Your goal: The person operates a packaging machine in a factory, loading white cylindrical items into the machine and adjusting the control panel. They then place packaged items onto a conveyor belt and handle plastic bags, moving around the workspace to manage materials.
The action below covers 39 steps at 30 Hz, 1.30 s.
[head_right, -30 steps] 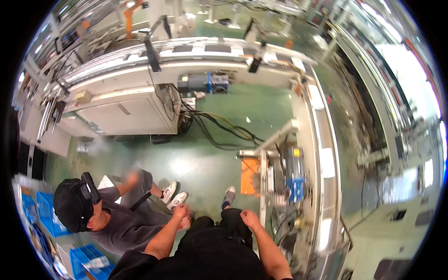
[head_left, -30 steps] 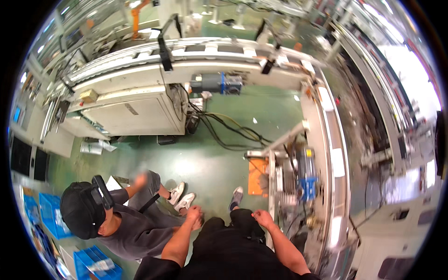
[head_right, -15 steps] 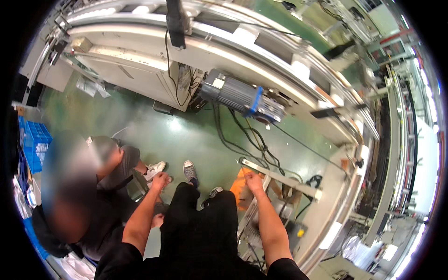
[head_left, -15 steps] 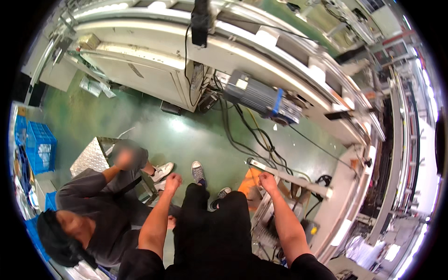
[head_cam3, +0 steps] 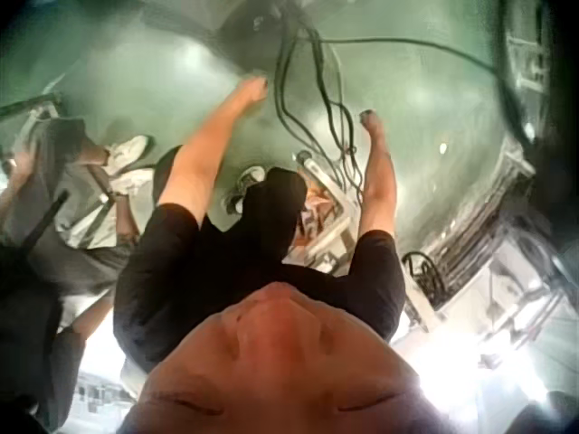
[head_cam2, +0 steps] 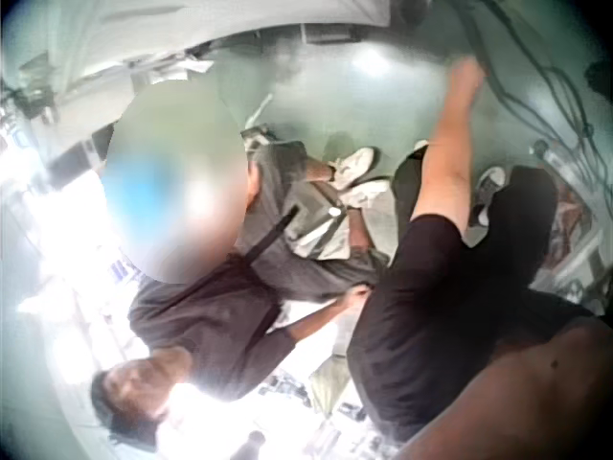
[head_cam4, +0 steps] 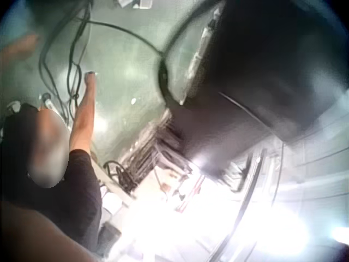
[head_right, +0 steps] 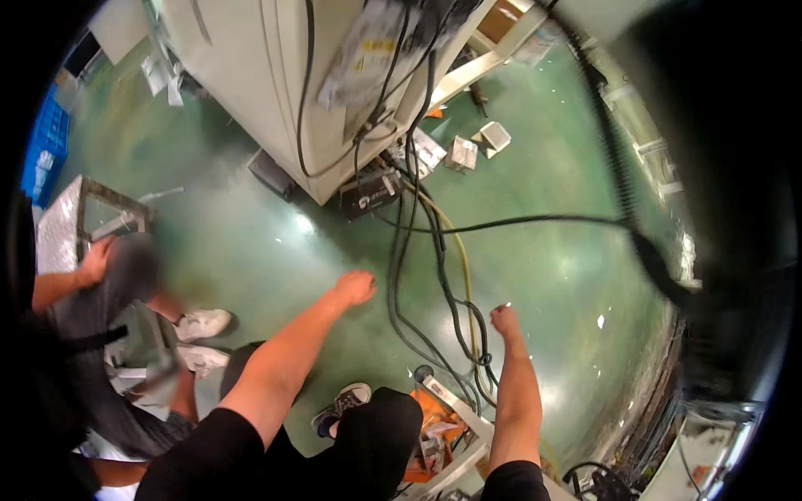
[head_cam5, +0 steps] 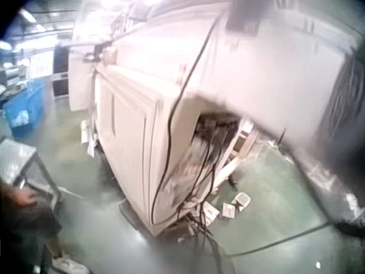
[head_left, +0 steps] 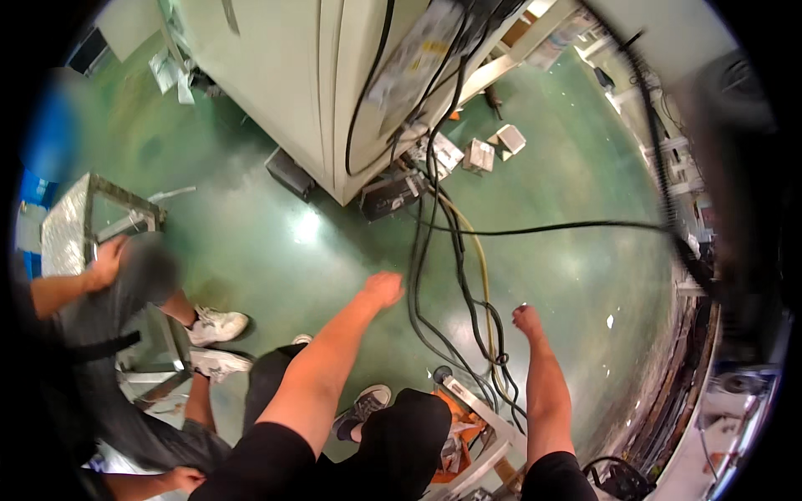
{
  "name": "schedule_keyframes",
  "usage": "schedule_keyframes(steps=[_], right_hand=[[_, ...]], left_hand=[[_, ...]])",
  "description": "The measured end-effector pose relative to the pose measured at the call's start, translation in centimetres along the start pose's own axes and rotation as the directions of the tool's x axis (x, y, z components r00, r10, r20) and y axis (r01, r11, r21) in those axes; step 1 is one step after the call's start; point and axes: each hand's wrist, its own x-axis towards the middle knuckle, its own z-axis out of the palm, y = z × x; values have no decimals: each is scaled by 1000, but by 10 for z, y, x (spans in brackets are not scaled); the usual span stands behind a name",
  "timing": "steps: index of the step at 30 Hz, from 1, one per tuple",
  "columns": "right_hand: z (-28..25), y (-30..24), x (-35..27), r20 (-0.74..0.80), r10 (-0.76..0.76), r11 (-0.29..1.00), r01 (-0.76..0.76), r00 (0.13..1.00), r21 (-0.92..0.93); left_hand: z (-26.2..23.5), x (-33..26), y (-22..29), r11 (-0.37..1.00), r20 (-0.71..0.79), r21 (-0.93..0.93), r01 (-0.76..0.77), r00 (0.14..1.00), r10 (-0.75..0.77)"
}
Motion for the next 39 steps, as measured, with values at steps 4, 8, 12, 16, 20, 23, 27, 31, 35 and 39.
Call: schedule_keyframes(steps=[4,8,12,16,20,23,27,31,35,39], right_hand=[[21,44,78,-196,-46,970,-3,980,-243],[90,124,86,-127,163,951,-190,979,-245],[151,184,84,55,255,965,-258,965,42],[203,227,63,-35,343,925,-344,939,-161],[199,259,57,35,350,934,-346,936,-84],[200,247,56,-5,503,863,-502,864,-60],[231,298,79,6,466,884,-466,885,50],[217,296,99,28,438,898,-439,898,15],[200,241,58,-212,348,915,-380,913,-135],[190,152,13,-485,-76,836,-210,871,-508]], left_hand=[[76,83,-17,997,-80,27,-65,995,67],[119,121,-36,996,-52,83,-30,998,34],[156,94,-68,991,-227,119,-61,970,87],[200,53,-73,981,-36,191,29,999,-23],[240,38,-57,981,-3,191,34,999,-35],[247,28,-47,983,157,171,74,982,-102],[252,27,-43,959,208,281,47,972,-108],[243,26,-42,962,306,273,-4,949,-82],[200,23,-27,965,550,263,6,821,-155],[271,-8,-85,996,-25,-77,46,999,-48]])
